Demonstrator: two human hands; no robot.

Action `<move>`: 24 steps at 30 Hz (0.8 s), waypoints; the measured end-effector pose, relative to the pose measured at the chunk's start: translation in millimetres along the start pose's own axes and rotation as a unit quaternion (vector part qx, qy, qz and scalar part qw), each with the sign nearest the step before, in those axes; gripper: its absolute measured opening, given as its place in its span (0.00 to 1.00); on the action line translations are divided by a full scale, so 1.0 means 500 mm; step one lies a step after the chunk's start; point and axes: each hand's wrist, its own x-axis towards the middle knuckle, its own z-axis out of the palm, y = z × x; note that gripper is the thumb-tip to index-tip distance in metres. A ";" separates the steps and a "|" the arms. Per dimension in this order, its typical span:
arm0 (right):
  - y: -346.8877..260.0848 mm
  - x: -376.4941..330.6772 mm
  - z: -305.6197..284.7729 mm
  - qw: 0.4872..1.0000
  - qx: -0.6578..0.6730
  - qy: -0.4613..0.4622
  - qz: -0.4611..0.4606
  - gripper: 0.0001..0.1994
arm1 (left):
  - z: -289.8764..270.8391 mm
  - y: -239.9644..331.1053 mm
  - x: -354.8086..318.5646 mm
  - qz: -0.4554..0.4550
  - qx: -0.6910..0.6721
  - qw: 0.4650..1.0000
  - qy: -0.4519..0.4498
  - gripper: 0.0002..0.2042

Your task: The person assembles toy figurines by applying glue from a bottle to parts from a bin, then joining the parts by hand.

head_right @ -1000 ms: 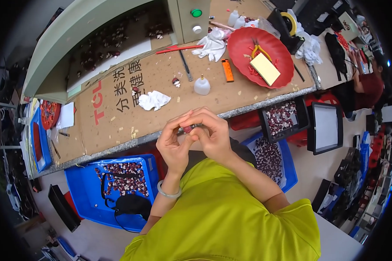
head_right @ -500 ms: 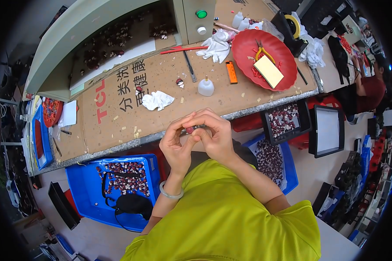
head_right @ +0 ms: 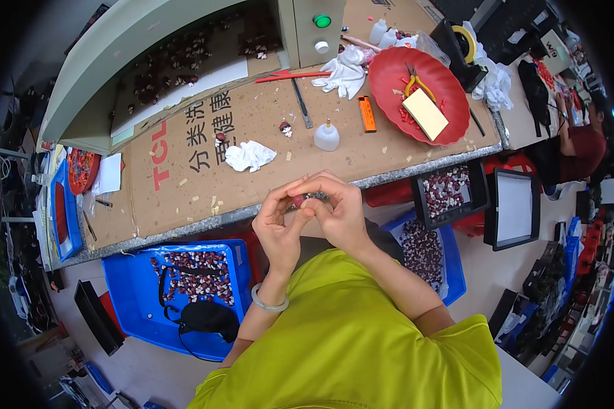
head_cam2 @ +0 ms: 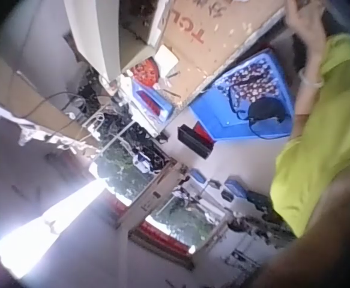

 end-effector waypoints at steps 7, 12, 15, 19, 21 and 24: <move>0.003 0.000 -0.005 1.000 0.009 -0.017 0.003 0.11 | 0.000 0.000 0.001 -0.005 0.004 1.000 0.000 0.20; 0.004 0.000 -0.002 0.999 0.030 -0.001 0.018 0.12 | 0.000 -0.002 0.001 -0.004 0.006 1.000 -0.001 0.20; 0.005 0.000 -0.001 0.999 0.035 0.002 0.012 0.13 | -0.003 -0.002 0.001 -0.008 0.001 1.000 -0.010 0.21; 0.004 -0.001 -0.001 0.999 -0.031 0.008 -0.006 0.12 | -0.004 -0.007 0.007 -0.030 -0.055 0.997 -0.036 0.24; 0.004 -0.003 0.001 0.998 -0.058 0.014 -0.012 0.10 | -0.004 -0.002 0.009 -0.044 -0.078 0.995 -0.042 0.25; -0.008 -0.005 0.008 0.997 -0.048 0.041 0.032 0.13 | -0.008 -0.001 0.010 -0.063 -0.117 0.990 -0.049 0.28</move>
